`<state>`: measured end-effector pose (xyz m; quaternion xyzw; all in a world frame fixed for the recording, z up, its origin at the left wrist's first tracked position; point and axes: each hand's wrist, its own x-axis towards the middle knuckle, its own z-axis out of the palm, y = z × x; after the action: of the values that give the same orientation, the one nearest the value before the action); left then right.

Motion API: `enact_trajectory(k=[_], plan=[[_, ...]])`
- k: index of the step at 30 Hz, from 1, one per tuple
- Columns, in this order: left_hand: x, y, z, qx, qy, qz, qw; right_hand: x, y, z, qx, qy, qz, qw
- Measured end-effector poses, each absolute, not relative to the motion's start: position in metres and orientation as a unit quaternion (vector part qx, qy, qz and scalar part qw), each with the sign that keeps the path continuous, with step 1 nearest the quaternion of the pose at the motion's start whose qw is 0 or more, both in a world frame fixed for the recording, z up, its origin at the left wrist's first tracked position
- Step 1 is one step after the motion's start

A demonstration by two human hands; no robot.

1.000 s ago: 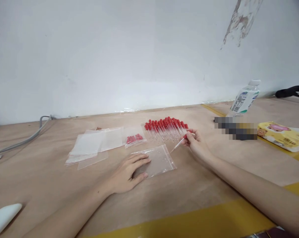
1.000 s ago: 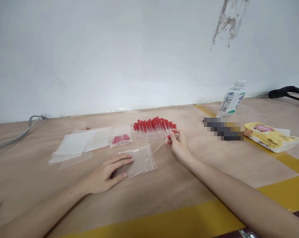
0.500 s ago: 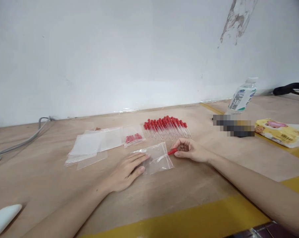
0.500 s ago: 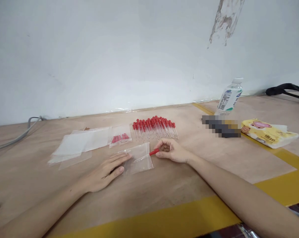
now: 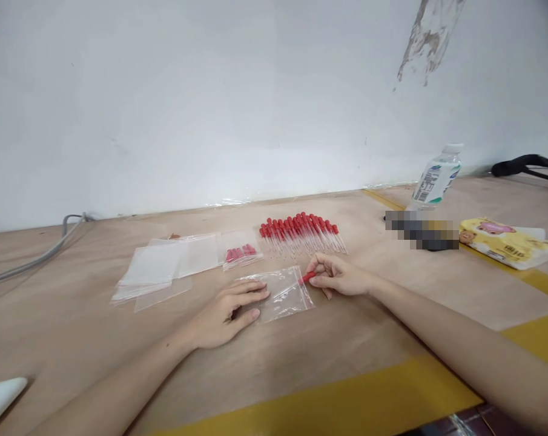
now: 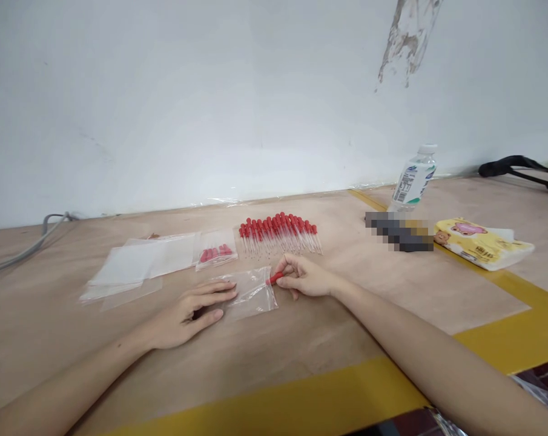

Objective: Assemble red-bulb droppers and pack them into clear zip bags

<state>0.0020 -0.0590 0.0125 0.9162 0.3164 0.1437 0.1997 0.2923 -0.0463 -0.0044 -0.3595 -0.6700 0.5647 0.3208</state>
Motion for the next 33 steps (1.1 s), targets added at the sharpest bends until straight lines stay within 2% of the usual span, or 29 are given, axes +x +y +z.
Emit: enact_trajectory(k=[8, 17, 23, 28, 33], plan=[[0.002, -0.055, 0.007, 0.907, 0.309, 0.185, 0.22, 0.288, -0.045, -0.009, -0.393, -0.659, 0.546, 0.337], [0.012, -0.054, 0.006, 0.902, 0.332, 0.193, 0.199, 0.283, -0.049, -0.008, -0.413, -0.769, 0.375, 0.311], [0.014, -0.055, 0.006, 0.908, 0.329, 0.185, 0.183, 0.277, -0.053, -0.001, -0.467, -0.68, 0.426, 0.372], [0.016, -0.057, 0.006, 0.91, 0.334, 0.183, 0.166, 0.271, -0.064, 0.007, -0.471, -0.683, 0.443, 0.339], [0.016, -0.059, 0.007, 0.907, 0.344, 0.186, 0.157, 0.266, -0.068, 0.005, -0.512, -0.649, 0.447, 0.341]])
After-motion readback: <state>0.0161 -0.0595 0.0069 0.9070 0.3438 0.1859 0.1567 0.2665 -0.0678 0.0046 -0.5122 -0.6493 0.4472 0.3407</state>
